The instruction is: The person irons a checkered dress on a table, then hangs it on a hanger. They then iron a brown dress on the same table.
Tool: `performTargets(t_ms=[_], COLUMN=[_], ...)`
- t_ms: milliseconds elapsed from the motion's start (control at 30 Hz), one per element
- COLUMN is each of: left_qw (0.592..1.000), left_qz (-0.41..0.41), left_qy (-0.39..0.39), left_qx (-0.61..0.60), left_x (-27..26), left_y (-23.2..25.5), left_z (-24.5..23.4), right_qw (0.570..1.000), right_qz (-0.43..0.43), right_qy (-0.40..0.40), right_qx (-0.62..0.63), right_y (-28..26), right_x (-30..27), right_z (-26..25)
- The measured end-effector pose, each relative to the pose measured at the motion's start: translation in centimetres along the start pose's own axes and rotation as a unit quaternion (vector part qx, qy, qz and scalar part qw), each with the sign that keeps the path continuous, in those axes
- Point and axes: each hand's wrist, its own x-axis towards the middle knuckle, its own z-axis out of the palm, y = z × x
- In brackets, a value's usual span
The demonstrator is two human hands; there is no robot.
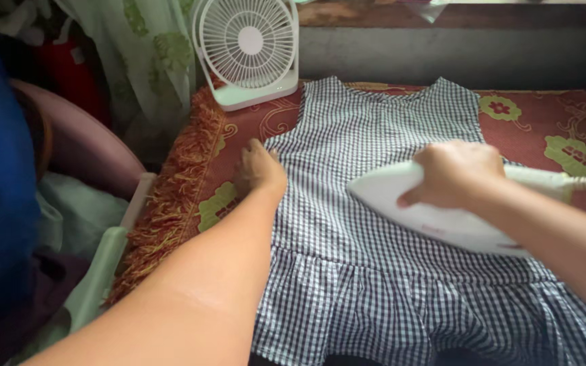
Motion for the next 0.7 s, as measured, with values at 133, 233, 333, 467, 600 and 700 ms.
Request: performTargets(t_ms=[133, 233, 333, 467, 600, 700], left_qw=[1.0, 0.999, 0.993, 0.976, 0.97, 0.962], left_qz=[0.006, 0.008, 0.08, 0.196, 0.227, 0.257], left_qy=[0.005, 0.008, 0.025, 0.003, -0.025, -0.054], left_qx=[0.028, 0.052, 0.08, 0.095, 0.081, 0.075], left_x=[-0.2, -1.2, -1.7, -3.0, -4.1, -5.0], left_y=[0.3, 1.4, 2.6, 4.6, 6.6, 8.2], left_z=[-0.4, -0.2, 0.4, 2.8, 5.7, 7.2], right_qw=[0.999, 1.0, 0.998, 0.999, 1.0, 0.998], right_qz=[-0.037, -0.012, 0.02, 0.01, -0.001, 0.037], right_qy=[0.017, 0.019, 0.038, 0.014, -0.022, -0.056], right_qx=[0.005, 0.021, 0.048, 0.041, 0.001, -0.012], right_y=[-1.8, -2.4, -2.8, -1.2, 2.3, 6.2], right_x=[-0.3, 2.7, 4.9, 4.4, 1.2, -0.8], right_z=[0.2, -0.8, -1.6, -1.3, 0.2, 1.5])
